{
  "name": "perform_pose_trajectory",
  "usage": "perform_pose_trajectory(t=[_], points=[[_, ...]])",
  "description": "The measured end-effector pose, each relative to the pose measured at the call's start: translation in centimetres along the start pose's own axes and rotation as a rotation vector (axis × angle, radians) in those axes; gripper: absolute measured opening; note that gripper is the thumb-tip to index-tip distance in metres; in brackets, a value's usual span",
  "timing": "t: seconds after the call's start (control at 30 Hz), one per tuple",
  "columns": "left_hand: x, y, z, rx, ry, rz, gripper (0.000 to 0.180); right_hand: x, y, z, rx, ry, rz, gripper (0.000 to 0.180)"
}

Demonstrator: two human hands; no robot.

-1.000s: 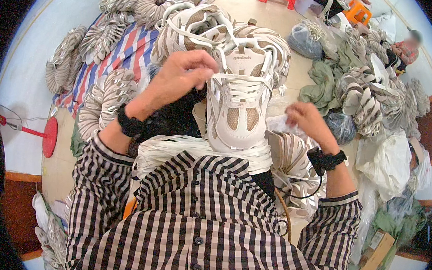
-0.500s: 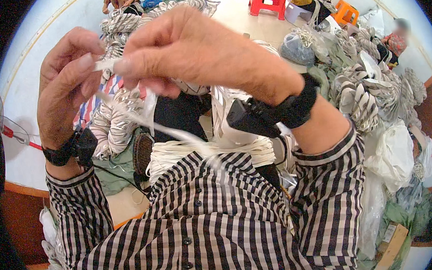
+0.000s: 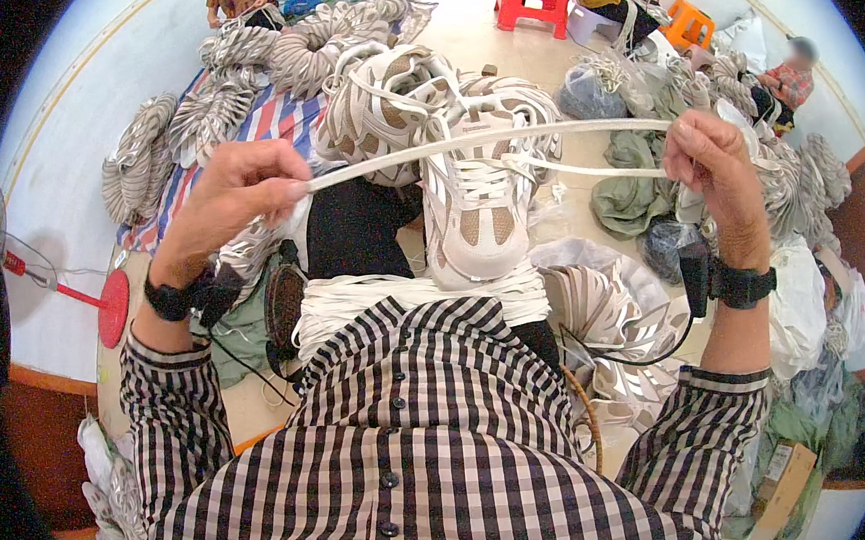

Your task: Lacing a white and tan sneaker as part of a manufacturing or assembly process.

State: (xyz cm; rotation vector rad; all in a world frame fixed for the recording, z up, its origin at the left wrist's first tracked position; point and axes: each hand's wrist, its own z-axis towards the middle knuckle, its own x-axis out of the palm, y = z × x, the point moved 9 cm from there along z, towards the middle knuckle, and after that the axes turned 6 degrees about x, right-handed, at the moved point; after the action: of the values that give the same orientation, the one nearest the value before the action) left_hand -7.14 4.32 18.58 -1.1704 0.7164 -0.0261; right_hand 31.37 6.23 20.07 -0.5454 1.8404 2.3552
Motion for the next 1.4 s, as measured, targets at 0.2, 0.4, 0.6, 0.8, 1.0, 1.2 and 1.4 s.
perform_pose_trajectory(t=[0.2, 0.4, 0.6, 0.8, 1.0, 1.2, 1.4], points=[[5.0, 3.1, 4.7, 0.055, 0.113, -0.095, 0.011, -3.6, -10.6, 0.3, 0.165, -0.136, 0.104, 0.019], [10.1, 3.3, 8.2, 0.020, 0.171, -0.037, 0.010, 4.2, -8.0, 2.3, 0.010, -0.128, -0.221, 0.019], [11.2, 1.8, 10.6, 0.141, 0.149, 0.025, 0.009, 16.5, -3.4, 3.0, 0.100, 0.285, 0.202, 0.018], [10.9, 3.5, 11.3, 0.082, 0.129, 0.060, 0.006, 16.4, -6.7, 4.1, 0.127, 0.366, 0.192, 0.018], [10.8, 5.2, 12.4, 0.102, 0.129, 0.056, 0.009, 15.6, -7.6, 3.7, 0.137, 0.242, 0.101, 0.019], [7.7, 5.5, 16.5, 0.288, -0.168, 0.530, 0.022, 14.4, -7.2, 4.4, 0.059, 0.103, 0.172, 0.015], [9.7, 7.6, 19.2, 0.004, 0.206, 0.723, 0.032, 14.3, -8.0, 4.7, 0.081, 0.100, 0.218, 0.012]])
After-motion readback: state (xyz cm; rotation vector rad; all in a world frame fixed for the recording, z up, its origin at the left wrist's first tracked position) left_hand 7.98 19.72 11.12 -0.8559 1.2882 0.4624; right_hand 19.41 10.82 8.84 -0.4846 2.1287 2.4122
